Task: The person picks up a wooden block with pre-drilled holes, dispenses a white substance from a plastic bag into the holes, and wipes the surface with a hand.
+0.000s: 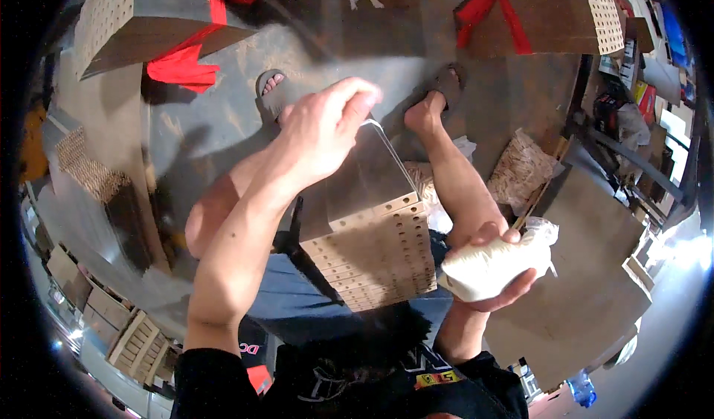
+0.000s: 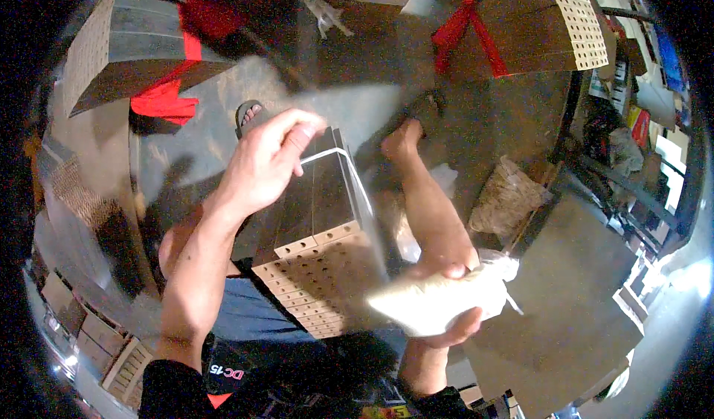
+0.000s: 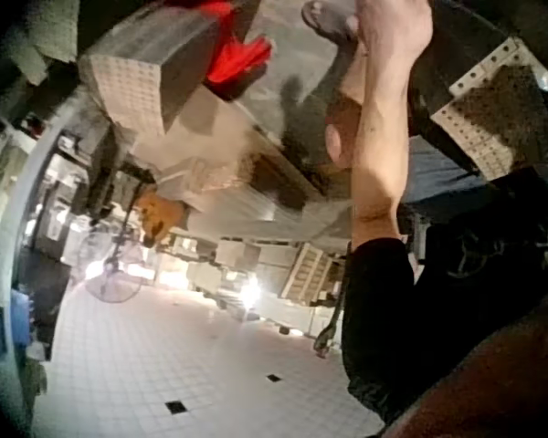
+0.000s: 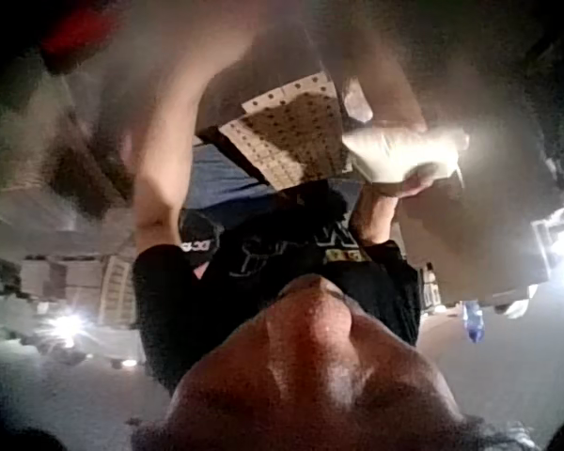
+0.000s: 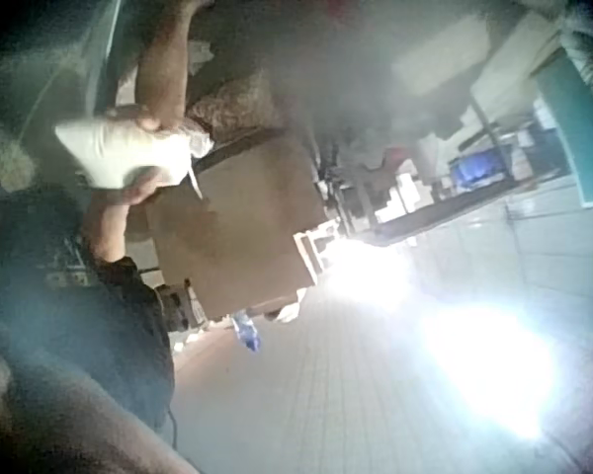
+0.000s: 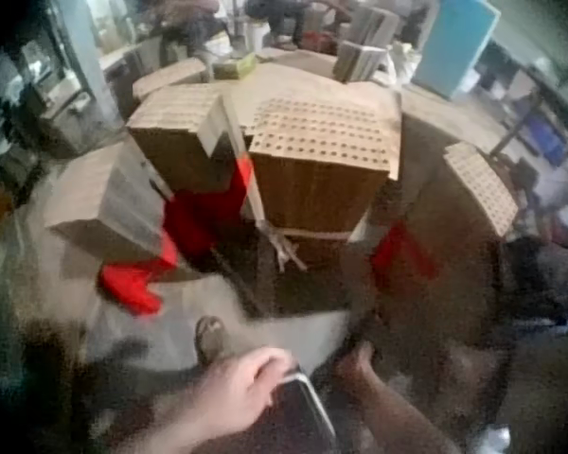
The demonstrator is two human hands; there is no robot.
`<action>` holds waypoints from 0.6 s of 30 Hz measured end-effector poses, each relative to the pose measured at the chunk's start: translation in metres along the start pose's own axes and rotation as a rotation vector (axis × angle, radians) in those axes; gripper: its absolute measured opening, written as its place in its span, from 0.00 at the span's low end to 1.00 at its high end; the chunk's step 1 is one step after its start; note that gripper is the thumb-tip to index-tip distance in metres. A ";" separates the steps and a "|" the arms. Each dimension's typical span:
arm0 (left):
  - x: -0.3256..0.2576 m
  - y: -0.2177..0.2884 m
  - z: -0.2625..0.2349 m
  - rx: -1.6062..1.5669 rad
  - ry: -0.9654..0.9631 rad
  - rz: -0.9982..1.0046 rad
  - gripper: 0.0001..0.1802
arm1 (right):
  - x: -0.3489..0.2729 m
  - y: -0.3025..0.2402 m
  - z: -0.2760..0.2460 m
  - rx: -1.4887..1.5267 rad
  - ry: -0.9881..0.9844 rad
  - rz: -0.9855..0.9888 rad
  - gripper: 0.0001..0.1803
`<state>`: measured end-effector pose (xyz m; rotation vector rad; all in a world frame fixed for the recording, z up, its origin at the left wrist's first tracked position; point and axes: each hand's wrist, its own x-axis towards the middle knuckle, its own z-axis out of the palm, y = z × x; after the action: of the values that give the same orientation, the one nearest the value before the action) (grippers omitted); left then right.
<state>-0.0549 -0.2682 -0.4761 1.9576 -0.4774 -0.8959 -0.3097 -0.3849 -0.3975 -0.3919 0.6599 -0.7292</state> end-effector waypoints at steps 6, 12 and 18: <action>-0.012 -0.019 -0.004 0.213 -0.189 0.061 0.25 | 0.006 -0.002 0.011 -0.804 -0.169 0.044 0.40; -0.021 -0.043 -0.010 0.409 -0.156 0.055 0.26 | 0.005 0.007 0.007 -1.289 -0.182 -0.197 0.42; -0.024 -0.054 -0.011 0.396 -0.148 0.060 0.25 | 0.009 0.018 0.033 -1.363 -0.145 -0.304 0.40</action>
<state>-0.0635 -0.2181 -0.5091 2.2251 -0.8485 -0.9673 -0.2735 -0.3758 -0.3867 -1.8053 0.9009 -0.4237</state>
